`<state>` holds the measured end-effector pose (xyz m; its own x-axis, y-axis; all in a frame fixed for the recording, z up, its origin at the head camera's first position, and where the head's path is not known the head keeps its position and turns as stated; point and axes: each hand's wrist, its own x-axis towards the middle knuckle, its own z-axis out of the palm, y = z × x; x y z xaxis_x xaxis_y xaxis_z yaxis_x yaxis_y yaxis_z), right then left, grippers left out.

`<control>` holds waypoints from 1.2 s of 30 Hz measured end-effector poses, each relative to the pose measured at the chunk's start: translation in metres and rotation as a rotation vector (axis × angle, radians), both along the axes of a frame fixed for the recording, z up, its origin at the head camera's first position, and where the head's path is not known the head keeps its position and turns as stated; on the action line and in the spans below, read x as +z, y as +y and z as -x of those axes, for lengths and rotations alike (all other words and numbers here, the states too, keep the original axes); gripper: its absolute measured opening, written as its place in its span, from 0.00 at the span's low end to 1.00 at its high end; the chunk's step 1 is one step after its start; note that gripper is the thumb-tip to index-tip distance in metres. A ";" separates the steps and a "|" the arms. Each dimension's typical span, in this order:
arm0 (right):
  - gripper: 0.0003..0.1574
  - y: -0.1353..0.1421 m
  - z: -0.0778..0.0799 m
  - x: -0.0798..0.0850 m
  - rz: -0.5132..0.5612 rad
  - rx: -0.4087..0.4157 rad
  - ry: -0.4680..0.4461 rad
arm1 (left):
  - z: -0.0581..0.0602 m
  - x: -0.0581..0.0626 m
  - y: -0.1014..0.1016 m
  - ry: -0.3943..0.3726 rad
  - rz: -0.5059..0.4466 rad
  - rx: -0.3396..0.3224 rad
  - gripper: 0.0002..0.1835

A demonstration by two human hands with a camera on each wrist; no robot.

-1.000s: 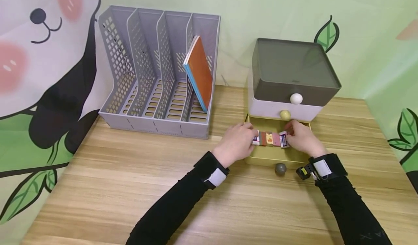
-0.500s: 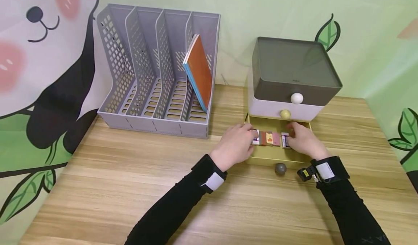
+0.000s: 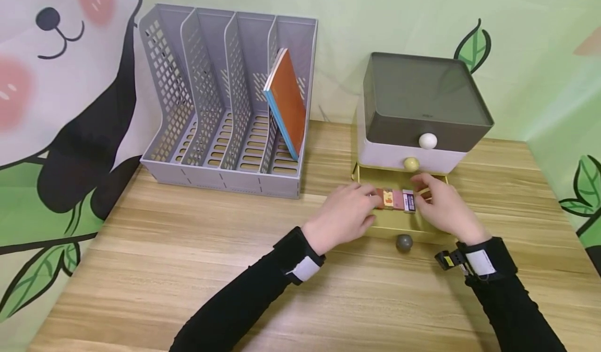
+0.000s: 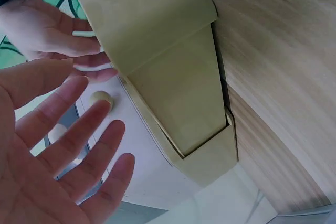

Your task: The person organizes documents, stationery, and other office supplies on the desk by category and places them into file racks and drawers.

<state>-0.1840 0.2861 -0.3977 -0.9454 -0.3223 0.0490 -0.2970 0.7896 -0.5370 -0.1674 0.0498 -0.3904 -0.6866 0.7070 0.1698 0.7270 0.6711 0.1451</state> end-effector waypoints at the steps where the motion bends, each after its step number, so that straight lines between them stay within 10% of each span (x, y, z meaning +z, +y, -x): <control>1: 0.20 -0.001 -0.003 0.001 0.000 0.031 0.019 | -0.001 0.000 0.000 0.011 0.005 -0.010 0.15; 13: 0.19 -0.006 -0.037 0.002 -0.090 0.309 0.075 | -0.005 -0.007 0.000 0.014 0.038 -0.056 0.08; 36: 0.25 -0.020 -0.048 -0.016 -0.355 0.257 0.044 | -0.002 -0.020 0.005 -0.014 0.074 -0.068 0.05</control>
<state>-0.1363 0.2661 -0.4141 -0.8320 -0.5505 -0.0691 -0.5239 0.8206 -0.2283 -0.1650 0.0545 -0.4108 -0.6386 0.7622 0.1063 0.7694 0.6297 0.1073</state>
